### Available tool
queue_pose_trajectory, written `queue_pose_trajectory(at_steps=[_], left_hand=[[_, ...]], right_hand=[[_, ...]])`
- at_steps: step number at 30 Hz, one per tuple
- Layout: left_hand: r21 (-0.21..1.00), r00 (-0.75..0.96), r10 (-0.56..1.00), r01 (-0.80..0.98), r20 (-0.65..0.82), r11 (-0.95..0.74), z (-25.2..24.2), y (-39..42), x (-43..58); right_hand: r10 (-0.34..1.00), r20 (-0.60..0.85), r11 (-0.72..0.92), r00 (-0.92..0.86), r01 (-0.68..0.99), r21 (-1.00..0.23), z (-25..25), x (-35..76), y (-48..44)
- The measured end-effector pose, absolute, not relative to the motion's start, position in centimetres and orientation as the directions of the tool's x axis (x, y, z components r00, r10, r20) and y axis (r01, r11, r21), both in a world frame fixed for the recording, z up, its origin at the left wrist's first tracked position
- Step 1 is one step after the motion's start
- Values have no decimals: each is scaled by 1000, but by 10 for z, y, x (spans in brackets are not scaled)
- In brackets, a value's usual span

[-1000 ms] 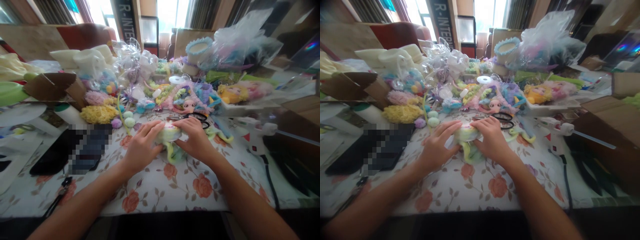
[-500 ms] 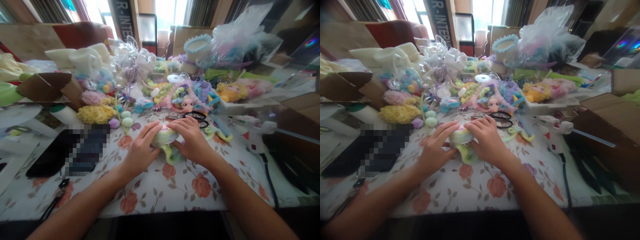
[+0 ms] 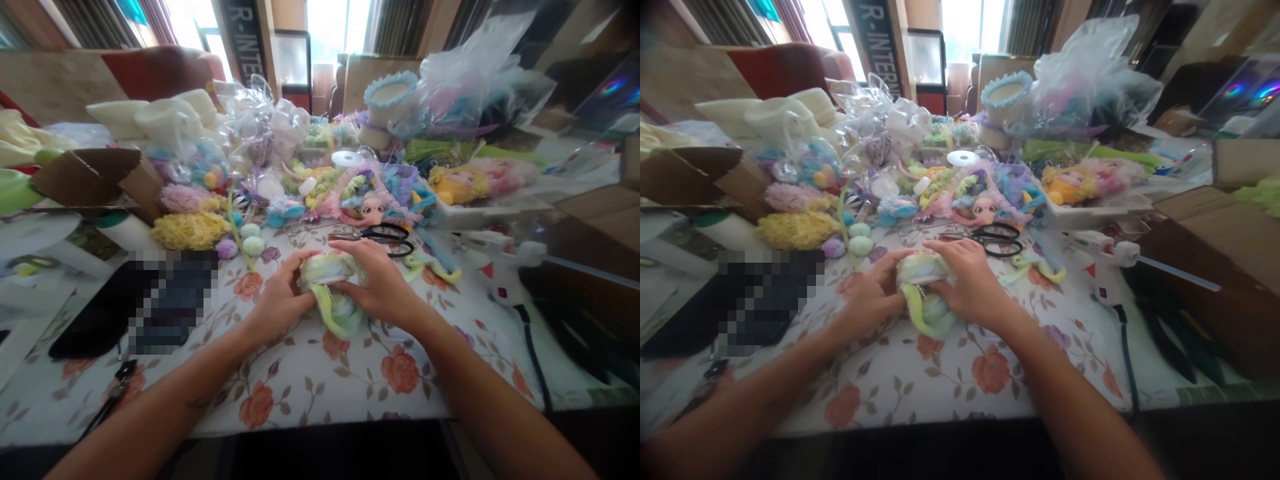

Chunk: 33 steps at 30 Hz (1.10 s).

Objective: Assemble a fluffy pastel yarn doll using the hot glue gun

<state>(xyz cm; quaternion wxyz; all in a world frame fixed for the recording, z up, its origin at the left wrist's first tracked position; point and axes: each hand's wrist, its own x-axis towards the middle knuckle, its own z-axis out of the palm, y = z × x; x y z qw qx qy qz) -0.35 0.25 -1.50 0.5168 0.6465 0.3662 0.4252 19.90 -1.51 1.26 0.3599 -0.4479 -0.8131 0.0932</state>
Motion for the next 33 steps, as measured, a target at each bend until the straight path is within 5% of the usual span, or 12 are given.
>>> queue_pose_trajectory(at_steps=[8,17,33], left_hand=[[965,87,971,116,225,-234,-13,3,-6],[954,163,962,171,220,-247,-21,10,-9],[962,109,956,-27,272,-271,-14,2,-4]], right_hand=[[686,724,568,-72,675,-471,4,183,-24],[842,515,482,-161,655,-583,-6,160,-34],[597,753,624,-277,750,-220,-4,162,-32]])
